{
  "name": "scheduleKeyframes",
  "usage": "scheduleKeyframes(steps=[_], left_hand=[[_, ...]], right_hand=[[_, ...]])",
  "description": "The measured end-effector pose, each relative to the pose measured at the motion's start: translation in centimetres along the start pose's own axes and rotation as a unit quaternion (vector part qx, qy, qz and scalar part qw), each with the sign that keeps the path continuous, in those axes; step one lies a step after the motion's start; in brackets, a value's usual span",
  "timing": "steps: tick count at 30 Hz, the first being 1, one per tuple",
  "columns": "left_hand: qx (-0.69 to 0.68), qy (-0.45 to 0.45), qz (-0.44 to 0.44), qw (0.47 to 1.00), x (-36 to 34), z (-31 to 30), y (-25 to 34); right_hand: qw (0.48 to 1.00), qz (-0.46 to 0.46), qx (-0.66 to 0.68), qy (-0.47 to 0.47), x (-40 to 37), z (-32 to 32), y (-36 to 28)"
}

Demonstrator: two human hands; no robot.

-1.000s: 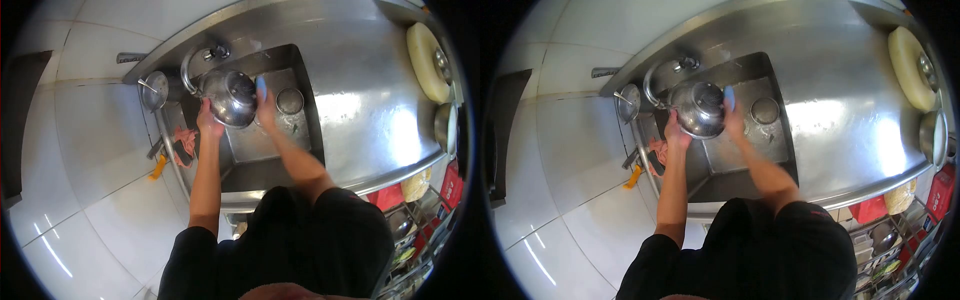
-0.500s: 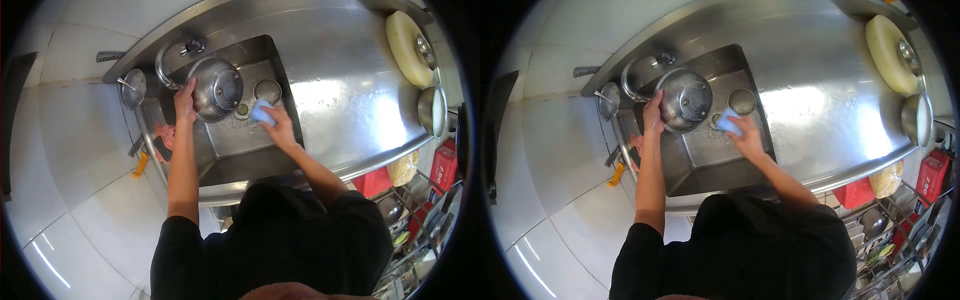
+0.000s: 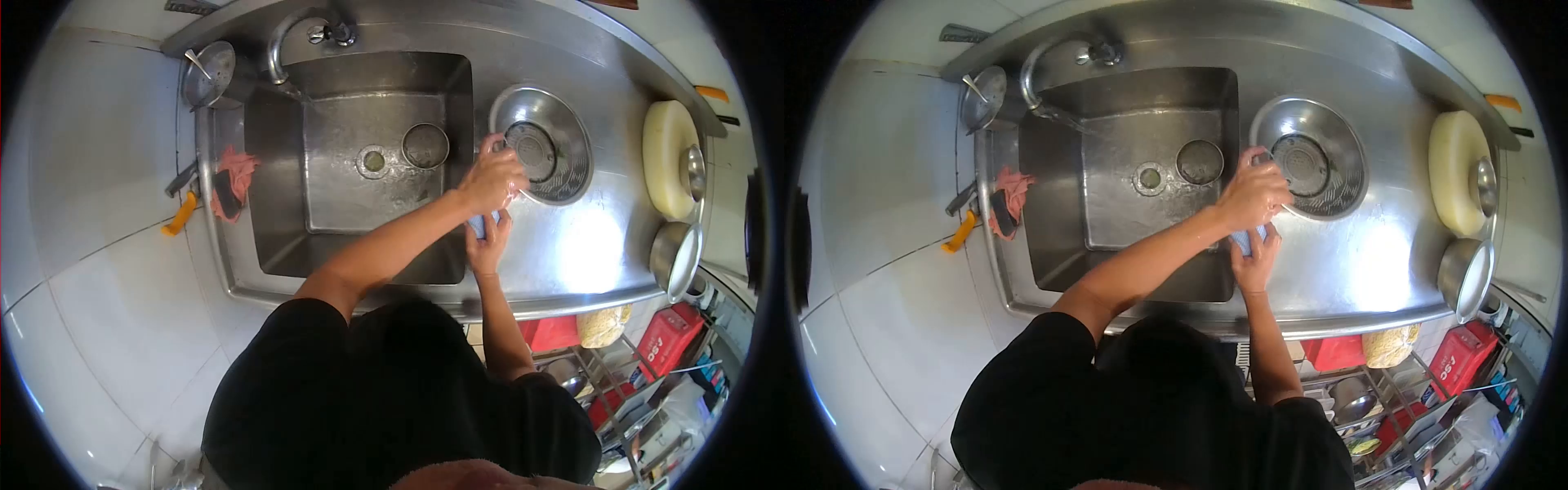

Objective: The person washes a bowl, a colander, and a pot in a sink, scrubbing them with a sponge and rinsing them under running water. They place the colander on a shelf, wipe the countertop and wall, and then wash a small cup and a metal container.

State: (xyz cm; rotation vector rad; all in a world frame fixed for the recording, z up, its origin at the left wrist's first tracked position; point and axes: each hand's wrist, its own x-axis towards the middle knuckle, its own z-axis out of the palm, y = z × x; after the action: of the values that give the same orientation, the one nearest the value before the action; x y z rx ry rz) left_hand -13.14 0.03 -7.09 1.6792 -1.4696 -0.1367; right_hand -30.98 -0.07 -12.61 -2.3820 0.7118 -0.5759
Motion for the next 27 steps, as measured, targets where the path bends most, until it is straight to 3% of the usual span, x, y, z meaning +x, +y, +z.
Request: scheduleKeyframes(steps=[1, 4, 5, 6, 7, 8, 10, 13, 16, 19, 22, 25, 27], left_hand=[[-0.028, -0.002, -0.004, 1.000, -0.2, 0.7, 0.0], [-0.007, 0.146, -0.099, 0.984, -1.5, -1.5, -0.2], [-0.066, 0.140, -0.175, 0.972, -3.5, -2.0, -2.5], [-0.107, 0.247, -0.247, 0.931, -7.0, 0.9, -6.1], [-0.043, 0.239, -0.350, 0.905, -10.9, 2.6, -9.7], [0.027, 0.094, -0.463, 0.881, -14.2, 4.1, -12.4], [0.196, -0.100, -0.369, 0.903, -19.9, 8.5, -15.6], [0.200, -0.208, -0.269, 0.919, -22.2, 10.2, -20.0], [0.197, -0.425, -0.330, 0.819, -18.9, 10.1, -24.1], [0.163, -0.364, -0.282, 0.872, -14.7, 6.0, -21.0], [0.130, -0.414, -0.264, 0.861, -11.5, 2.9, -19.0], [0.135, -0.402, -0.223, 0.878, -6.8, -4.7, -13.4], [0.158, -0.329, -0.204, 0.909, -3.6, -9.4, -10.4]], right_hand=[[1.000, 0.006, -0.007, -0.002, -0.3, 0.1, 0.2], [1.000, 0.001, -0.012, -0.002, 0.2, 0.1, -0.2], [1.000, -0.006, -0.006, 0.002, 0.2, 0.2, -0.2], [1.000, -0.001, -0.005, -0.003, 0.1, 0.3, -0.1], [1.000, 0.005, -0.007, -0.006, -0.1, 0.3, -0.1], [1.000, 0.006, -0.007, -0.006, -0.1, 0.4, -0.2], [1.000, 0.007, -0.016, -0.010, 0.3, 0.6, -0.5], [0.999, 0.004, -0.024, -0.021, 0.5, 0.5, -0.6], [0.999, 0.008, -0.028, -0.021, 0.4, 0.5, -0.6], [0.999, 0.005, -0.031, -0.017, 0.4, 0.5, -0.6], [0.999, 0.003, -0.035, -0.017, 0.4, 0.4, -0.9], [0.999, 0.006, -0.027, -0.018, 0.4, 0.1, -0.9], [1.000, 0.009, -0.021, -0.016, 0.4, 0.1, -1.1]])
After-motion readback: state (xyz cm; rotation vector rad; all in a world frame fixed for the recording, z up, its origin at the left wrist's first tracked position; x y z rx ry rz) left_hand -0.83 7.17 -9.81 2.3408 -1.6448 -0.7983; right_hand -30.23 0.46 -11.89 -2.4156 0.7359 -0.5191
